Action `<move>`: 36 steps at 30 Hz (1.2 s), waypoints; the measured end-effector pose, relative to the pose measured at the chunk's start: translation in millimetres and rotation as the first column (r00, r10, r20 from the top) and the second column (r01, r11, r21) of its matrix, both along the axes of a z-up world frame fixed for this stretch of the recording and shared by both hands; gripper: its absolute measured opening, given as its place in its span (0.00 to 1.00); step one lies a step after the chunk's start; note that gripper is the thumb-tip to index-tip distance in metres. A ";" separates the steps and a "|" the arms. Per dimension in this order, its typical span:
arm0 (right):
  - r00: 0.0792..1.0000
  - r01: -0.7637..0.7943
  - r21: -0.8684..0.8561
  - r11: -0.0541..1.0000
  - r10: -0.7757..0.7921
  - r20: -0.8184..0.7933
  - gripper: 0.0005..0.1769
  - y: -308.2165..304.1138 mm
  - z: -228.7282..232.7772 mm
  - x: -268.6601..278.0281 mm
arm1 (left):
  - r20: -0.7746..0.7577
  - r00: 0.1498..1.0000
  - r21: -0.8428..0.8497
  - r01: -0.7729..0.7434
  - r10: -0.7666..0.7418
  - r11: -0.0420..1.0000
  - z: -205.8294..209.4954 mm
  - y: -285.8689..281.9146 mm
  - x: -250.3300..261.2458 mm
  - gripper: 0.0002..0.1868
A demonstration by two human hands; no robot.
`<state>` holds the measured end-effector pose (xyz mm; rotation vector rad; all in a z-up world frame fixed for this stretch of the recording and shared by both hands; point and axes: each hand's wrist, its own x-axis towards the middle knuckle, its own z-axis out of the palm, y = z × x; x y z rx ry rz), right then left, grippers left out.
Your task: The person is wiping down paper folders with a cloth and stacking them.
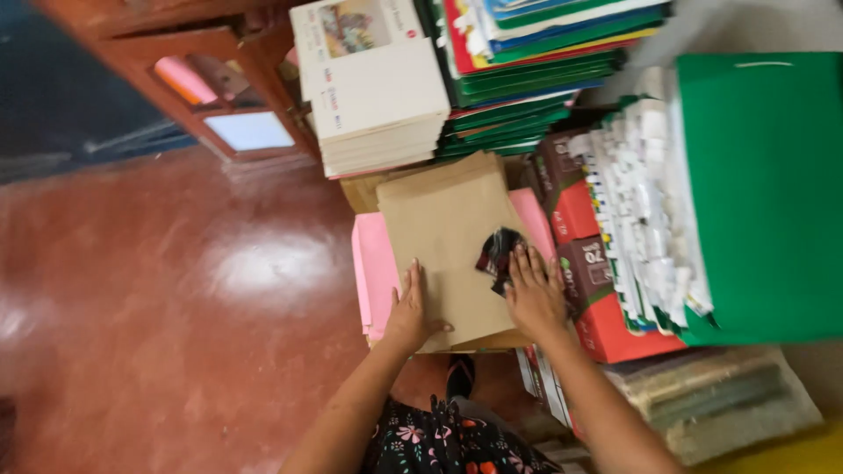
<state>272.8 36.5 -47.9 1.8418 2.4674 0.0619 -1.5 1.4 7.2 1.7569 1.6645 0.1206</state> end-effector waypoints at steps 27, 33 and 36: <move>-0.696 0.565 -0.806 0.177 -0.422 -0.581 0.36 -133.3 126.2 -74.3 | -0.184 0.771 -0.048 0.613 -0.610 0.789 -78.9 23.0 34.2 0.59; -0.750 0.590 -0.774 0.230 -0.200 -0.631 0.34 -100.1 91.2 -47.9 | -0.067 0.939 0.420 0.333 -0.337 0.844 90.6 10.5 11.5 0.30; -0.750 0.624 -0.747 0.228 -0.090 -0.655 0.31 -78.3 173.5 -67.4 | 0.423 0.891 0.422 -0.033 -0.164 0.906 195.7 -1.6 5.5 0.29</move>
